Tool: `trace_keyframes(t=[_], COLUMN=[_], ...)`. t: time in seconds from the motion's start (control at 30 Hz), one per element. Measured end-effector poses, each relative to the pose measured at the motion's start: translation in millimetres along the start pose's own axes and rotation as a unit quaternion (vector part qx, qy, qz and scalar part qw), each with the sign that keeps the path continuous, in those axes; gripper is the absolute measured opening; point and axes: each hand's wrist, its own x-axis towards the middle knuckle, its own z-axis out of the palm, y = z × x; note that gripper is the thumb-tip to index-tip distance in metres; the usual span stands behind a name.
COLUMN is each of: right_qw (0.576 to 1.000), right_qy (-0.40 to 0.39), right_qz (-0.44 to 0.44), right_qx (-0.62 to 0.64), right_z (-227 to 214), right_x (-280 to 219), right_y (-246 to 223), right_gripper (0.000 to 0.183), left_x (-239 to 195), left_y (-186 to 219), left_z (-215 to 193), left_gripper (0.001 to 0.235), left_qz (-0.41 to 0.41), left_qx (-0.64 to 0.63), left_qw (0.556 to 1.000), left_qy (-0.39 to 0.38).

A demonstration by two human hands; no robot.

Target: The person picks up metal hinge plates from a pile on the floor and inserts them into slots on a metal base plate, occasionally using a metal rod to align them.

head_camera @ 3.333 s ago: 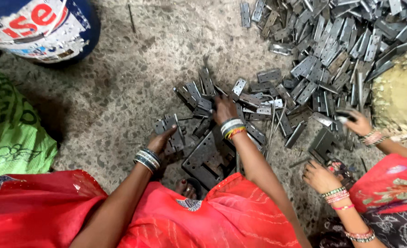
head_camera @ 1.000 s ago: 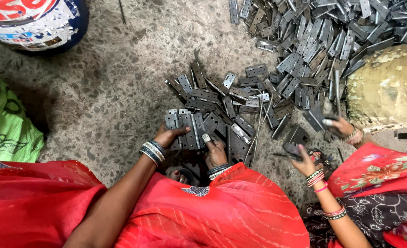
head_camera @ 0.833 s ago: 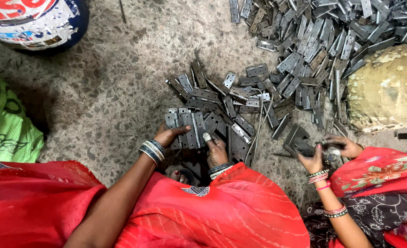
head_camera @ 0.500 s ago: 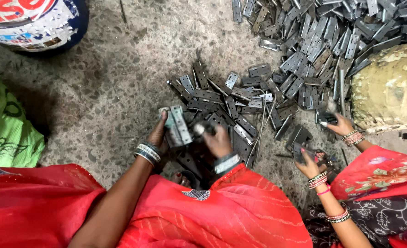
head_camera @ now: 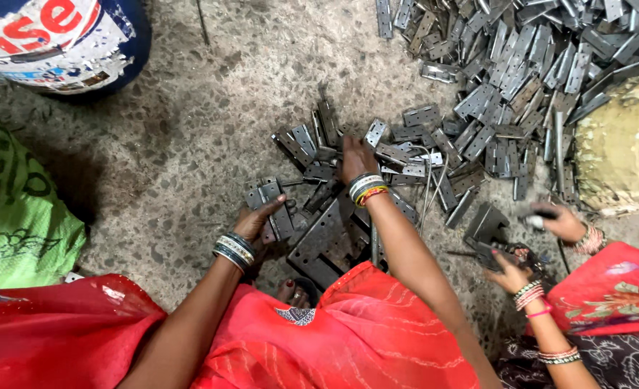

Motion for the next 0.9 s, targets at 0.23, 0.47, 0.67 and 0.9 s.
trace_keyframes(t=[0.23,0.47,0.67,0.9], right_qw=[1.000,0.919,0.989,0.980], right_qy=[-0.023,0.231,-0.026,-0.112], right_qz=[-0.007,0.019,0.085,0.108], right_qx=[0.006,0.318,0.120,0.123], right_z=[-43,-47,-46,-29], right_x=[-17,-94,-306,-364], right_y=[-28,58,286,328], right_gripper=[0.035,0.047,0.049,0.052], left_x=[8,11,14,-4], left_y=[-4,-9,-19,-16], left_z=[-4,7,11,25], left_gripper=[0.050,0.056,0.065,0.053], left_qz=[0.034,-0.075,-0.011,-0.062], left_qx=[-0.014,-0.088,-0.035,-0.056], left_qw=[0.999,0.991,0.999,0.994], left_qy=[-0.017,-0.060,-0.039,-0.077])
